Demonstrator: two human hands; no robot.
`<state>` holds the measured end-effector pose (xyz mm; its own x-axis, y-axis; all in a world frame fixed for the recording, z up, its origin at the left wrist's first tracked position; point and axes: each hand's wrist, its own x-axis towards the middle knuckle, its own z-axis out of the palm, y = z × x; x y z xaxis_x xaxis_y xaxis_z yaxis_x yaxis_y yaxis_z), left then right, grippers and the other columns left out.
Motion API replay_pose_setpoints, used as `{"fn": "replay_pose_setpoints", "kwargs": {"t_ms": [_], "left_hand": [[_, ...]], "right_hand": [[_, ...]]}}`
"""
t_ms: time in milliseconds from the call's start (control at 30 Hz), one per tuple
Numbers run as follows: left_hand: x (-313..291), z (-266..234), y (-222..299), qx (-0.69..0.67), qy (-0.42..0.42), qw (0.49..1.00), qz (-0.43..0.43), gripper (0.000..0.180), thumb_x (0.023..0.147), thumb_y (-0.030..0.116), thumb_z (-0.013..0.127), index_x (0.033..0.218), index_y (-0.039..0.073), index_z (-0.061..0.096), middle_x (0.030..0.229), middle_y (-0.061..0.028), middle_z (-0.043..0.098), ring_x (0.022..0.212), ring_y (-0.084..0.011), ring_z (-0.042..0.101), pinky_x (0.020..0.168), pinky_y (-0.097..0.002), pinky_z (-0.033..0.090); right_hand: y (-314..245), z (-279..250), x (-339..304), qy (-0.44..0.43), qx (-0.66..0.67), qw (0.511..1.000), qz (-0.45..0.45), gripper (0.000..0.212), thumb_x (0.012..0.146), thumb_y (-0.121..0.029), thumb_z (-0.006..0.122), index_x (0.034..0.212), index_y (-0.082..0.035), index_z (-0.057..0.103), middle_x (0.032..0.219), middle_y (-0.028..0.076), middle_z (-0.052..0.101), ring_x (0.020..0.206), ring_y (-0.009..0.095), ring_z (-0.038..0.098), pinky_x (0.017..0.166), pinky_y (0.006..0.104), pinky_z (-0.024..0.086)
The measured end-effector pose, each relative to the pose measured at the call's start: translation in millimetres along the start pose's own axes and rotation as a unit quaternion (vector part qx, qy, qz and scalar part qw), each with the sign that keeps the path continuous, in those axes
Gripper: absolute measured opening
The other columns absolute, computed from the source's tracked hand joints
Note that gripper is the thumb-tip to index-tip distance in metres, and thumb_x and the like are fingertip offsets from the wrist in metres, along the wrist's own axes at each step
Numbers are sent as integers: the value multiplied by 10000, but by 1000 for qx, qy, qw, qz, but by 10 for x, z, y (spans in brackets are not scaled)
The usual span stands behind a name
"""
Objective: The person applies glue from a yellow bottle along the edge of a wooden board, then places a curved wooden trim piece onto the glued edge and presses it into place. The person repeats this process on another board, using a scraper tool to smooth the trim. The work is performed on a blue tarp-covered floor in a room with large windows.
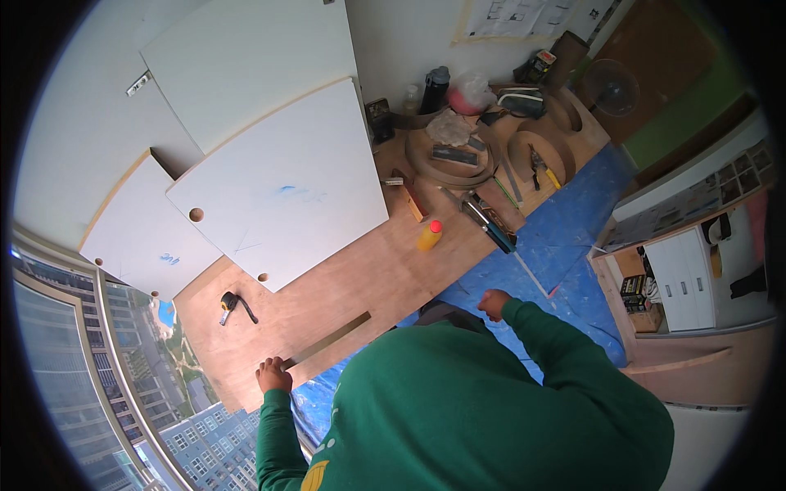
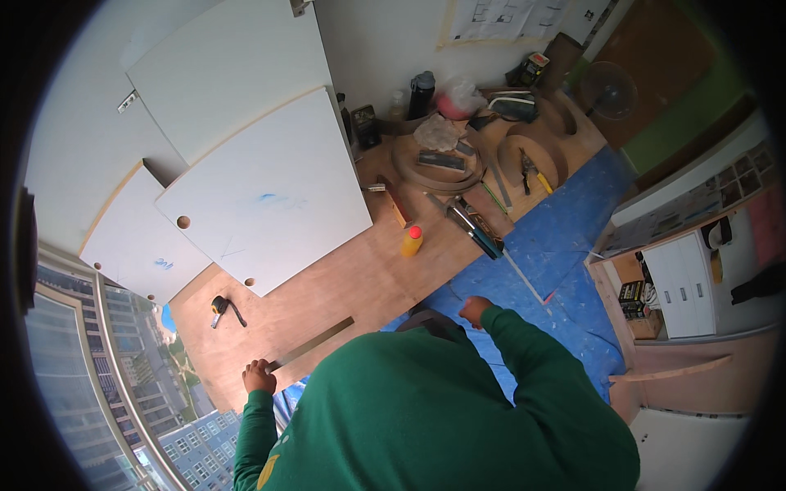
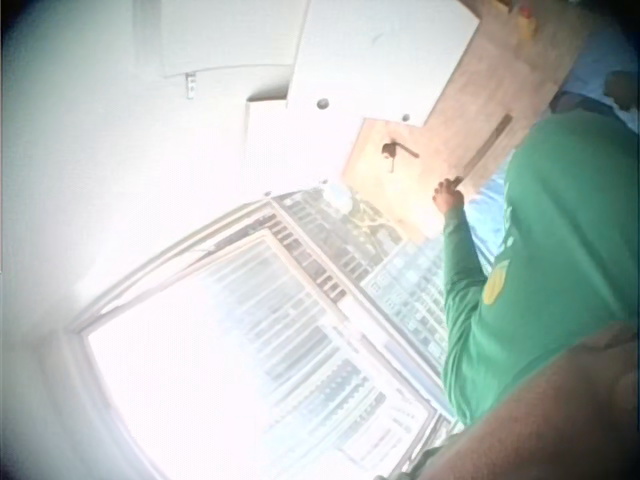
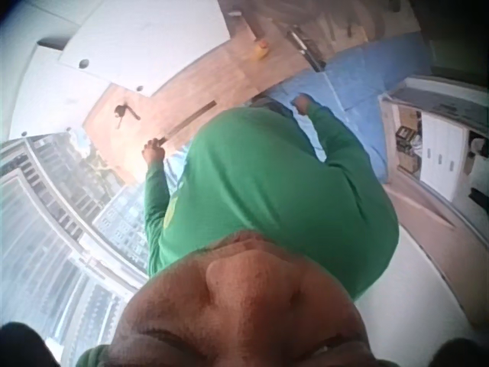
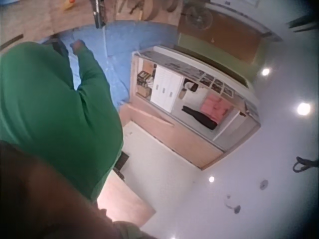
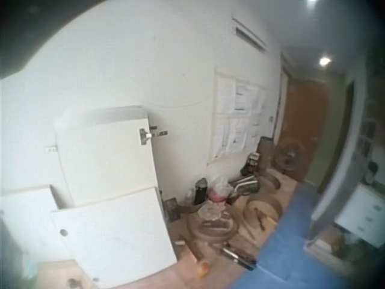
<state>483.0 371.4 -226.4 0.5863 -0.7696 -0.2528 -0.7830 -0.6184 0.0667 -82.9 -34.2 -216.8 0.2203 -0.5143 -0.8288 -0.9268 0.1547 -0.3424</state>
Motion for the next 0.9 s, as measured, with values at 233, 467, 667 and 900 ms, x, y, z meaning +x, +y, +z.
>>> {"fn": "replay_pose_setpoints", "kwargs": {"t_ms": [233, 467, 667, 900], "left_hand": [[-108, -664, 227, -41, 87, 994, 54, 289, 726, 89, 730, 1007, 153, 708, 1031, -64, 696, 1078, -322, 636, 939, -489, 482], [-248, -1105, 470, -72, 158, 983, 58, 224, 791, 68, 707, 1004, 136, 692, 974, -58, 694, 1021, -312, 645, 924, -476, 472], [-356, -1378, 614, -78, 187, 977, 73, 244, 797, 69, 702, 1034, 124, 708, 986, -62, 709, 1047, -313, 654, 941, -472, 475], [-419, -1649, 757, -83, 232, 966, 75, 234, 794, 86, 720, 1024, 127, 708, 963, -61, 705, 1074, -305, 659, 959, -480, 468]], "right_hand": [[-336, 74, 136, -6, 14, 999, -33, 292, 933, -312, 728, 973, -24, 702, 783, 151, 731, 632, 270, 727, 583, 418, 594], [-547, 131, 133, -4, 5, 998, -57, 312, 935, -326, 746, 1028, -32, 701, 801, 152, 736, 623, 259, 718, 580, 413, 590], [-748, 164, 17, 34, -50, 989, -136, 326, 912, -325, 766, 1047, -38, 691, 862, 140, 739, 801, 258, 731, 725, 401, 581], [-1597, 256, -369, 15, -6, 952, -305, 394, 888, -296, 791, 1153, -29, 674, 920, 120, 741, 831, 221, 705, 763, 384, 562]]}}
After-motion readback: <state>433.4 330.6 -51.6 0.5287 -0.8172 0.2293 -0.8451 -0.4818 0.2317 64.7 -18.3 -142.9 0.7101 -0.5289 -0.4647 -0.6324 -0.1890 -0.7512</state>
